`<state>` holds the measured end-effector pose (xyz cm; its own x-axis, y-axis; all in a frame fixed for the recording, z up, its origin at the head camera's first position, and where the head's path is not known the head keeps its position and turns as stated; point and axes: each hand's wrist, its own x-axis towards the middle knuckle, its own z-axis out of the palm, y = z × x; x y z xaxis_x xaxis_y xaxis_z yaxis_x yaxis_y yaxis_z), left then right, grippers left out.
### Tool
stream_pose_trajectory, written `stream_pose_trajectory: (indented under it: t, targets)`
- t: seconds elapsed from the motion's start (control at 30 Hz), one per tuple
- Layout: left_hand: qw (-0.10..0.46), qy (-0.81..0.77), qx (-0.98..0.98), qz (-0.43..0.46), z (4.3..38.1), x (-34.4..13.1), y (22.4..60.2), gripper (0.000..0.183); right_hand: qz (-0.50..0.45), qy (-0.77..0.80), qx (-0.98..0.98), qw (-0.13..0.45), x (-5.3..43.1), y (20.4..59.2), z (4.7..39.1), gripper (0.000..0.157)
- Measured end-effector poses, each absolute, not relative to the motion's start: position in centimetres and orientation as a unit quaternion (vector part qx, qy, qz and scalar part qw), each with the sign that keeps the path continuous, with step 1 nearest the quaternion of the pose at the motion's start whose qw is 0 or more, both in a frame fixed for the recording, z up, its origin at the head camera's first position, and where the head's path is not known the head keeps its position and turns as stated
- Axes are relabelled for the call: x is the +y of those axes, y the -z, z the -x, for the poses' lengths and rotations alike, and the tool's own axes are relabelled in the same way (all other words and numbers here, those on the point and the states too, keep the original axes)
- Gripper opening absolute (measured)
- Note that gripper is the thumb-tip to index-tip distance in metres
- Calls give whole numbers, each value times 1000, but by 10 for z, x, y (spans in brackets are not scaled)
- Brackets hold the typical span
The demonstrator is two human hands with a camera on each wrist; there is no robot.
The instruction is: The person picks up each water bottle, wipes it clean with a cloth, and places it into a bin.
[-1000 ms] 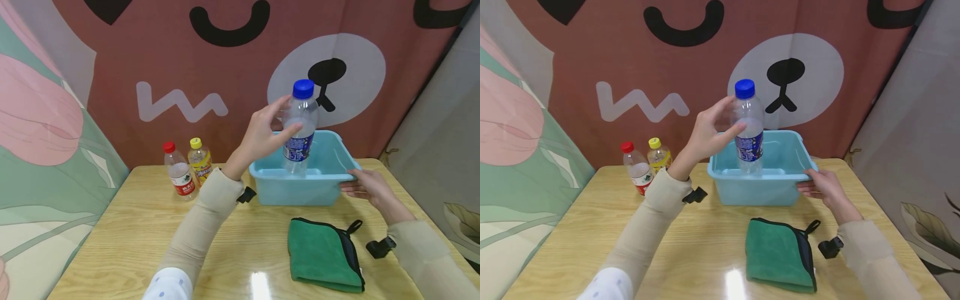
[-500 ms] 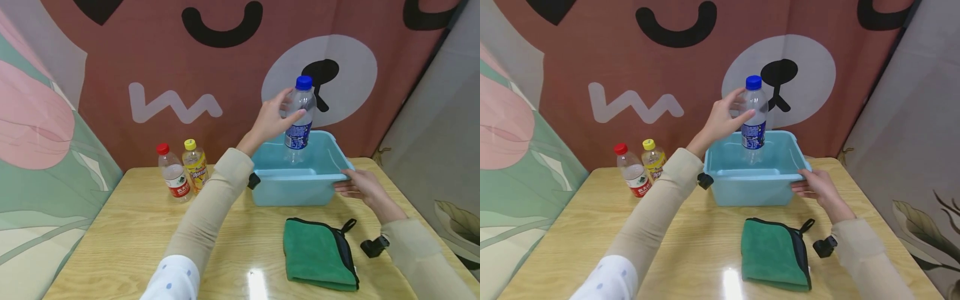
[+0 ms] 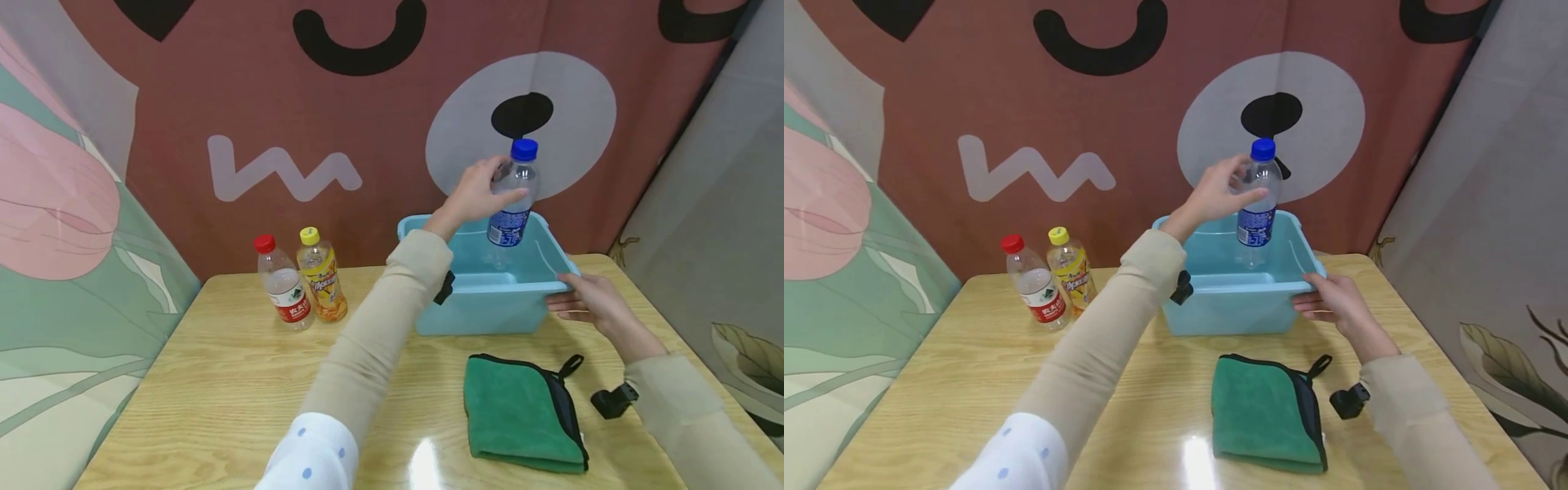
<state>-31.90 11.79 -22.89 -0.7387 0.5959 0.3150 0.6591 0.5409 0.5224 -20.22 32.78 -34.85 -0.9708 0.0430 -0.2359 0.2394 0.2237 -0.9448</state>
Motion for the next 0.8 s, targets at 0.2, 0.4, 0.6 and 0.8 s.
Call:
stream_pose_trajectory:
  t: [0.2,0.4,0.6,0.8]
  targets:
    - [48,310,-891,327,317,129,245,68,-100,619,775,82,325,349,202,68]
    - [31,333,-895,295,318,136,261,71,-101,619,774,83,324,350,201,68]
    - [14,332,-899,284,316,142,277,66,-93,625,771,83,324,350,201,71]
    - [-9,322,-906,276,315,148,291,67,-92,624,772,83,323,349,201,71]
